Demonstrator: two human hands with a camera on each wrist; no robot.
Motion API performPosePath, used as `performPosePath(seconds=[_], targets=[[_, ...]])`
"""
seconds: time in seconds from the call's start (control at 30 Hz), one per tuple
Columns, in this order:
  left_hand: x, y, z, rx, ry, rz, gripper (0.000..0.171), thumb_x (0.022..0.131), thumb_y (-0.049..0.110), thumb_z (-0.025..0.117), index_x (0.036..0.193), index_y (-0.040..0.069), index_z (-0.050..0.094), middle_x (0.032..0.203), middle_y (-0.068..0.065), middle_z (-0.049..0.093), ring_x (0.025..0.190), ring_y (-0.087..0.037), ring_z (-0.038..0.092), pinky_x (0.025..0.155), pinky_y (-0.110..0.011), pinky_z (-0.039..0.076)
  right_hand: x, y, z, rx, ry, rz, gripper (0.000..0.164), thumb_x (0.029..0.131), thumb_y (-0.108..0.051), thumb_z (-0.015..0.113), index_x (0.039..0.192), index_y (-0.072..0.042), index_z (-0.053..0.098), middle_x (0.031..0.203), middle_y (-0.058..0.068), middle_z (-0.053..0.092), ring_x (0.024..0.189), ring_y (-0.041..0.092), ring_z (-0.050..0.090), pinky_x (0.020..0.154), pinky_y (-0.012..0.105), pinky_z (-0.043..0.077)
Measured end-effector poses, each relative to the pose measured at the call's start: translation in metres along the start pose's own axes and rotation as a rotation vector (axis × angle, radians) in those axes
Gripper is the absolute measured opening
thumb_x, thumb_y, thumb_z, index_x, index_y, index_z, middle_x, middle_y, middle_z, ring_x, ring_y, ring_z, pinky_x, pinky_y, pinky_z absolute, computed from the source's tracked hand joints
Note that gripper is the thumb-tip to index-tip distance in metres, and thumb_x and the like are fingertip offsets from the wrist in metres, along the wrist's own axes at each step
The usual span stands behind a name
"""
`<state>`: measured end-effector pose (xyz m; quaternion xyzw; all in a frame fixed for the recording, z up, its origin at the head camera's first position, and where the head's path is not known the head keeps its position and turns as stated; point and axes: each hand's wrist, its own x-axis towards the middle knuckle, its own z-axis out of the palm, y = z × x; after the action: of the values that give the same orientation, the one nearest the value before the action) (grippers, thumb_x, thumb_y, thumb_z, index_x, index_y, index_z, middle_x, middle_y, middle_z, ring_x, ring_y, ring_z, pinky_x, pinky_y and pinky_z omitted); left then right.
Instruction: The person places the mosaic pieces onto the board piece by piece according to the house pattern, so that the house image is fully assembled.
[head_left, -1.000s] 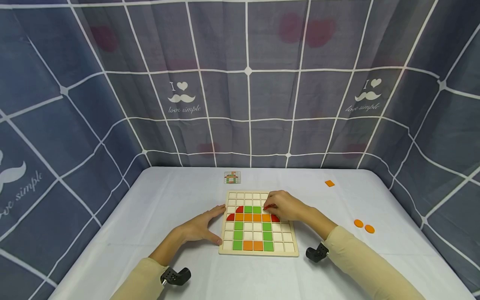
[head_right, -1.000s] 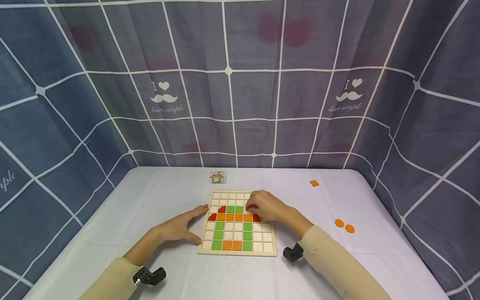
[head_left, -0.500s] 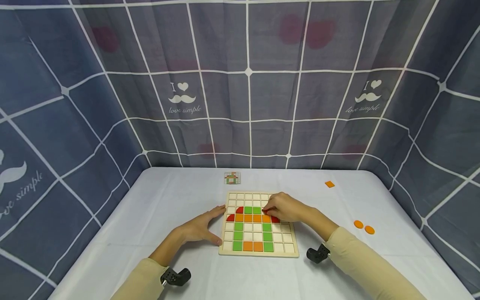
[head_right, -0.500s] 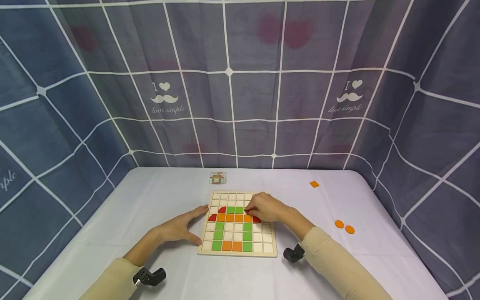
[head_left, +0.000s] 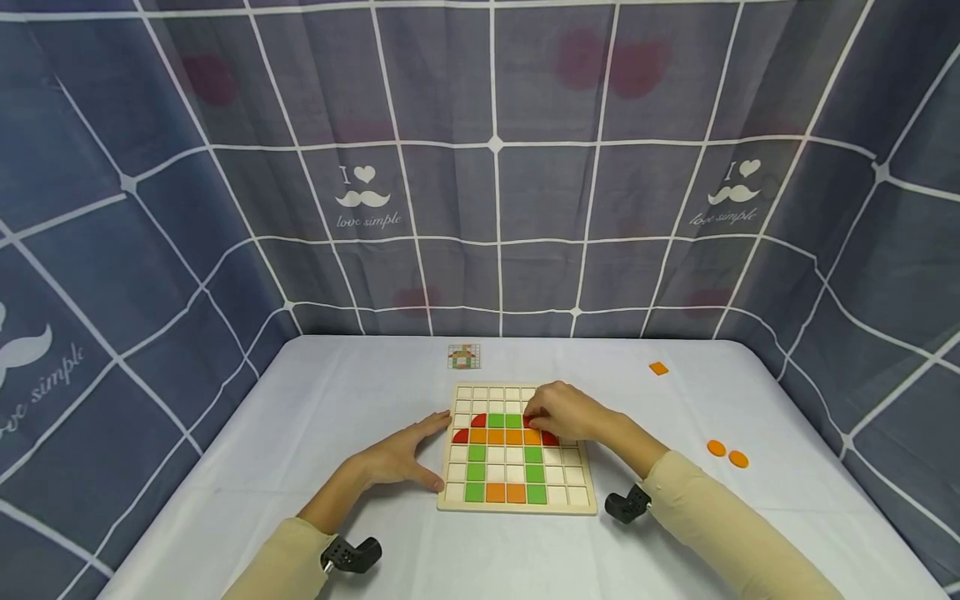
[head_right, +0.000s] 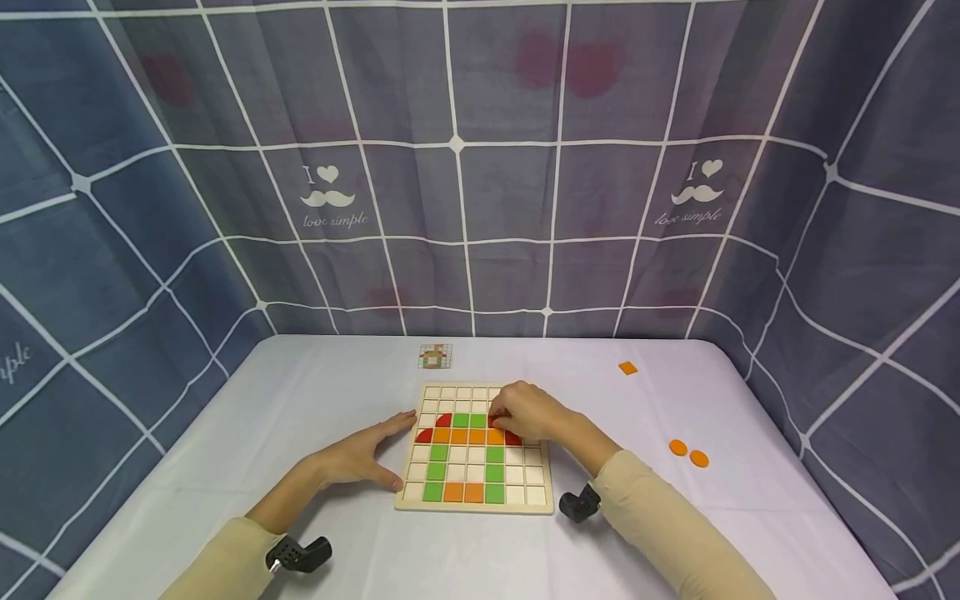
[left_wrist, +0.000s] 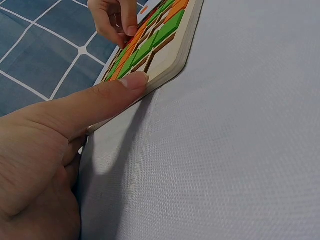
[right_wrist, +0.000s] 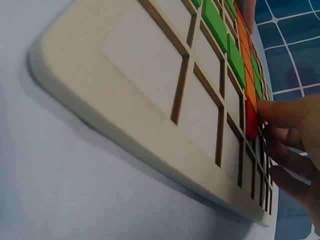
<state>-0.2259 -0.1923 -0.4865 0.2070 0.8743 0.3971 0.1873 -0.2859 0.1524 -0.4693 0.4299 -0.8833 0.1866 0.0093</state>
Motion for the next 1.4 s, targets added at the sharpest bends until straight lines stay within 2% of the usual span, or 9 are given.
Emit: performPosePath(seconds=[0.17, 0.4, 0.53, 0.7, 1.13, 1.4], targets=[[0.000, 0.000, 0.000, 0.003, -0.002, 0.005, 0.114, 0.067, 0.028, 0.098, 0.162, 0.013, 0.037, 0.170, -0.001, 0.024, 0.156, -0.032, 0.013, 0.122, -0.060, 0.012, 0.001, 0.001, 0.001, 0.031, -0.004, 0.037, 0.011, 0.092, -0.009, 0.078, 0.103, -0.007, 0.081, 0.095, -0.002, 0.073, 0.082, 0.008, 0.060, 0.075, 0.030, 0.055], [0.001, -0.001, 0.000, -0.001, -0.002, 0.006, 0.114, 0.067, 0.028, 0.098, 0.162, 0.013, 0.037, 0.170, -0.001, 0.024, 0.156, -0.032, 0.013, 0.122, -0.060, 0.012, -0.001, 0.003, -0.001, 0.055, -0.026, 0.052, 0.014, 0.092, -0.008, 0.078, 0.106, -0.007, 0.080, 0.097, -0.003, 0.073, 0.085, 0.008, 0.061, 0.080, 0.032, 0.056], [0.001, -0.002, 0.000, 0.000, -0.003, 0.002, 0.114, 0.067, 0.028, 0.098, 0.162, 0.014, 0.036, 0.170, -0.001, 0.023, 0.156, -0.032, 0.013, 0.122, -0.060, 0.012, -0.005, 0.003, -0.008, 0.064, -0.036, 0.066, 0.016, 0.092, -0.009, 0.077, 0.107, -0.007, 0.080, 0.099, -0.002, 0.073, 0.086, 0.009, 0.063, 0.080, 0.032, 0.057], [0.000, -0.001, 0.000, -0.005, 0.003, -0.007, 0.115, 0.066, 0.028, 0.099, 0.162, 0.014, 0.037, 0.170, -0.002, 0.024, 0.156, -0.033, 0.013, 0.122, -0.060, 0.012, -0.014, 0.008, -0.021, 0.076, -0.009, 0.059, 0.017, 0.093, -0.008, 0.076, 0.109, -0.004, 0.079, 0.102, 0.002, 0.074, 0.086, 0.011, 0.065, 0.077, 0.032, 0.057], [0.001, 0.000, 0.000, -0.010, -0.004, -0.004, 0.115, 0.067, 0.027, 0.099, 0.162, 0.014, 0.036, 0.170, -0.002, 0.023, 0.156, -0.032, 0.012, 0.122, -0.060, 0.012, -0.069, 0.037, -0.065, 0.038, 0.067, 0.151, 0.021, 0.091, -0.006, 0.077, 0.111, 0.000, 0.076, 0.099, 0.004, 0.075, 0.085, 0.015, 0.065, 0.074, 0.035, 0.056], [0.001, 0.001, 0.000, -0.016, 0.008, -0.013, 0.115, 0.066, 0.026, 0.099, 0.162, 0.015, 0.038, 0.170, -0.002, 0.025, 0.156, -0.032, 0.013, 0.122, -0.060, 0.012, -0.107, 0.059, -0.082, -0.004, 0.120, 0.244, 0.025, 0.089, -0.009, 0.081, 0.112, 0.001, 0.076, 0.096, 0.002, 0.074, 0.084, 0.015, 0.065, 0.075, 0.040, 0.057]])
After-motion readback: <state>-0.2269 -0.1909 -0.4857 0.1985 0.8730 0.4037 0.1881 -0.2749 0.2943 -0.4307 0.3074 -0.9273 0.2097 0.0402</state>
